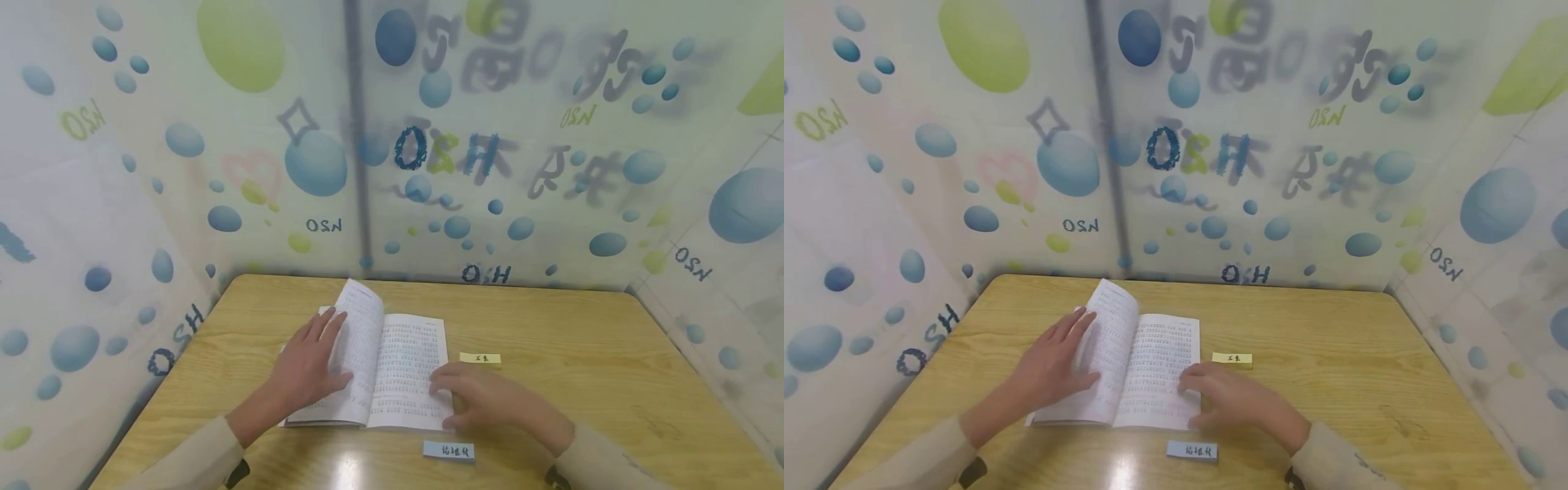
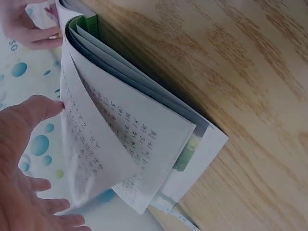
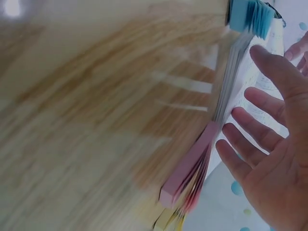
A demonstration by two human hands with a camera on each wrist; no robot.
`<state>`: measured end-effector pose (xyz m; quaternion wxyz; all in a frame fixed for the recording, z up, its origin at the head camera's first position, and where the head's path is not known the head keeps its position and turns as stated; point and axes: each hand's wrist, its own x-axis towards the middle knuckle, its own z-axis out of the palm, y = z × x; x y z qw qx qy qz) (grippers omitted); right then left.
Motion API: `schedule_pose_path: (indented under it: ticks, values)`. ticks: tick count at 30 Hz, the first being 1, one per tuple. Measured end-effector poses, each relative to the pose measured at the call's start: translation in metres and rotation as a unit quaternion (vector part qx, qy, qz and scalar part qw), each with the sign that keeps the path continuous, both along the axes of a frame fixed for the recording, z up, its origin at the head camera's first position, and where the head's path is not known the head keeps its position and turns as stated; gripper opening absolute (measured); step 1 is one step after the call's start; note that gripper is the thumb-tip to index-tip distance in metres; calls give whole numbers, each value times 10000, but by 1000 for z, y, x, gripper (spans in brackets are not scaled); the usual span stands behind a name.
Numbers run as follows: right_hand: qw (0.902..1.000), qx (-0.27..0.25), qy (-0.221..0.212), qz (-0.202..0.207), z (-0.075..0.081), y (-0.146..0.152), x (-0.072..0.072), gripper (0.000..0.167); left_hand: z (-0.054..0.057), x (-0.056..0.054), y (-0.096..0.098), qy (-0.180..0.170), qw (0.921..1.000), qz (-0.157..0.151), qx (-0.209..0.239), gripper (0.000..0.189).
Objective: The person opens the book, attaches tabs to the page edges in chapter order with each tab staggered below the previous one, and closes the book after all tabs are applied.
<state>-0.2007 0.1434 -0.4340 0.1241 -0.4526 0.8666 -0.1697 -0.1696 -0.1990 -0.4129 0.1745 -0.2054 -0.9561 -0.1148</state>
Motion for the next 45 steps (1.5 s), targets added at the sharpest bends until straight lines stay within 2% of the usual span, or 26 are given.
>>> schedule_pose_path:
  ticks: [5, 13, 20, 23, 27, 33, 40, 45]
  values:
    - [9998, 52, 88, 143, -3, -5, 2, 54, 0, 2, 9, -258, 9992, -294, -94, 93]
    - [9996, 173, 177, 134, -3, -13, 2, 54, -17, 4, 24, -1189, 9900, -717, -260, 77]
    - [9995, 251, 74, 168, 4, -17, 0, 51, -28, 2, 34, -1401, 9846, -959, -420, 65]
    - [9993, 261, 127, 232, 5, -17, 0, 48, -29, 2, 38, -1585, 9816, -976, -416, 62]
    - [9991, 294, 160, 250, 5, -16, 0, 43, -29, 5, 41, -1764, 9797, -837, -448, 63]
    - [9989, 369, 209, 182, 1, -15, -2, 46, -29, 10, 39, -1809, 9800, -635, -524, 62]
    - [9990, 376, 214, 138, -2, -14, -3, 51, -35, 10, 33, -1907, 9777, -627, -622, 64]
    - [9990, 239, 316, 183, -2, -14, -3, 48, -40, 8, 28, -2055, 9746, -663, -600, 65]
